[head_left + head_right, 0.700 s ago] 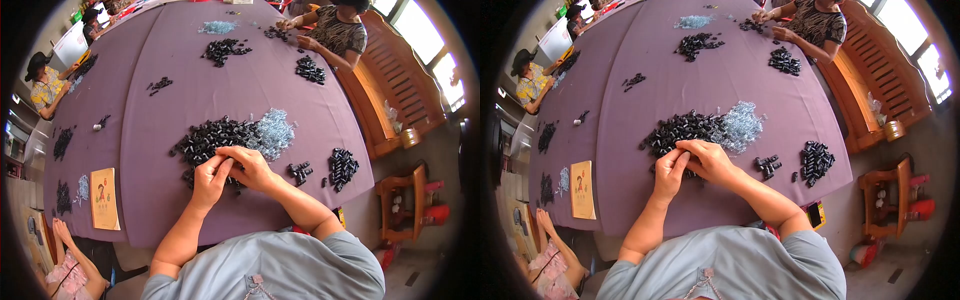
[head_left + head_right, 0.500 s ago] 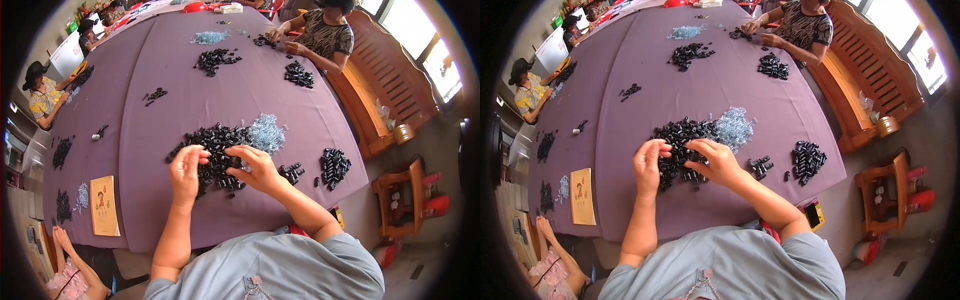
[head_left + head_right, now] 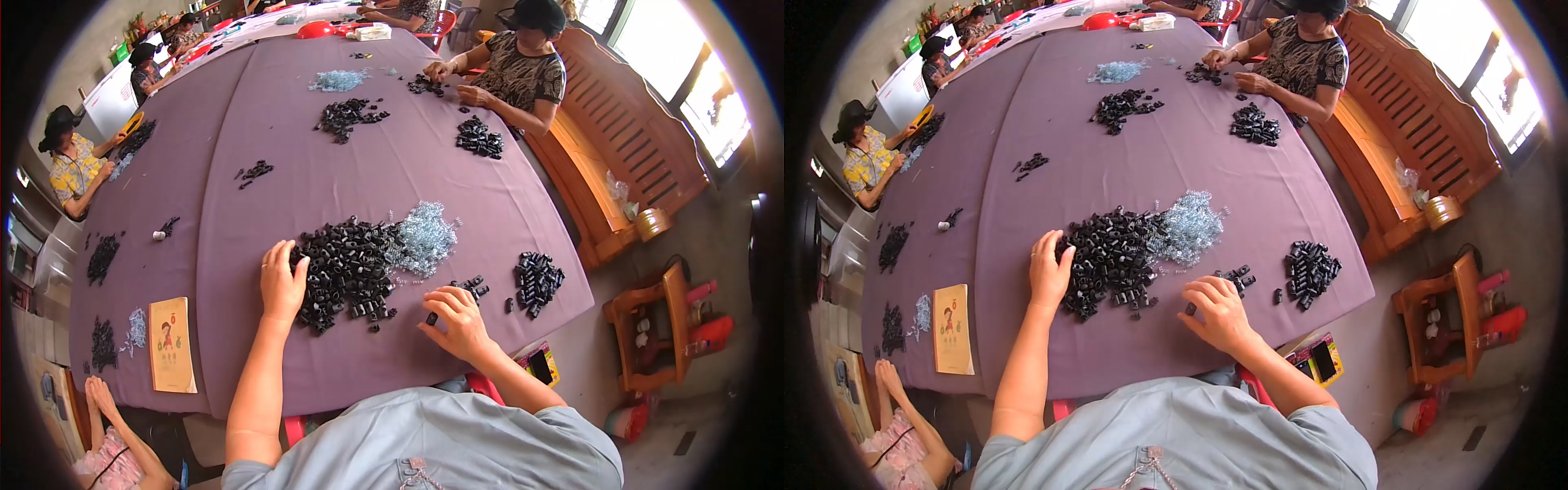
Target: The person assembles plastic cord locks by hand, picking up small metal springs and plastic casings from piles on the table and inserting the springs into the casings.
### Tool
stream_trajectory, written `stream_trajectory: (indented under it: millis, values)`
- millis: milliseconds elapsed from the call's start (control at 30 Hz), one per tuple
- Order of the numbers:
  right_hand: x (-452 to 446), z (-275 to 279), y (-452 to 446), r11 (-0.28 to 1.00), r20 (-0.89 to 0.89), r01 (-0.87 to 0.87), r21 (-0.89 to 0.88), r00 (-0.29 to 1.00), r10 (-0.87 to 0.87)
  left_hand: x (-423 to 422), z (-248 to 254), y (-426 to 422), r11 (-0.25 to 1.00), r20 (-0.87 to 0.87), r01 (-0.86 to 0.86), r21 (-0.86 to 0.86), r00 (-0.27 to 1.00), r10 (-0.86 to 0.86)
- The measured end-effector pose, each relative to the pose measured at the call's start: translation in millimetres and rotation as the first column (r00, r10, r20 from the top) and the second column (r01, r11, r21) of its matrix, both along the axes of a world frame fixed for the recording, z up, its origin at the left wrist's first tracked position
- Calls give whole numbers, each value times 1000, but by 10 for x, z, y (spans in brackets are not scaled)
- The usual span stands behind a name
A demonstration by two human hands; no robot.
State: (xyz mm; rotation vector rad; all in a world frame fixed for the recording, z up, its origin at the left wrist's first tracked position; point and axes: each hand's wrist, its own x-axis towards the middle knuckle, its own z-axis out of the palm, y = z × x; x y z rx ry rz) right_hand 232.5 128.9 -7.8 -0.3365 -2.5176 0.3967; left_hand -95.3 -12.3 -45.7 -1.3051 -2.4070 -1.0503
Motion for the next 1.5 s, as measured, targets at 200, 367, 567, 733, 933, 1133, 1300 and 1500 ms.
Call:
stream_trajectory:
  millis: [200,367,567,733,933,1133,1300,1500]
  values:
    - [32,-122,120,998,44,62,-10,997,-62,137,-59,55,996,-37,78,31,996,-77]
    - [26,-119,134,997,63,75,2,995,-75,114,-75,43,994,-16,84,67,996,-83]
    - [85,-153,189,989,52,145,-14,988,-144,88,-104,25,997,23,76,10,997,-76]
    - [178,-168,338,976,27,216,-29,976,-215,94,-82,45,997,33,78,23,996,-79]
    - [170,-65,460,916,-28,400,-40,916,-401,96,-68,49,997,41,77,24,996,-78]
    - [141,-153,413,931,79,352,-97,935,-346,105,-55,52,997,60,75,18,995,-76]
    - [73,-120,298,967,122,252,-28,961,-247,126,-42,61,997,54,73,22,996,-74]
    - [73,-161,400,946,109,319,-50,944,-313,151,-4,48,991,135,62,121,988,-78]
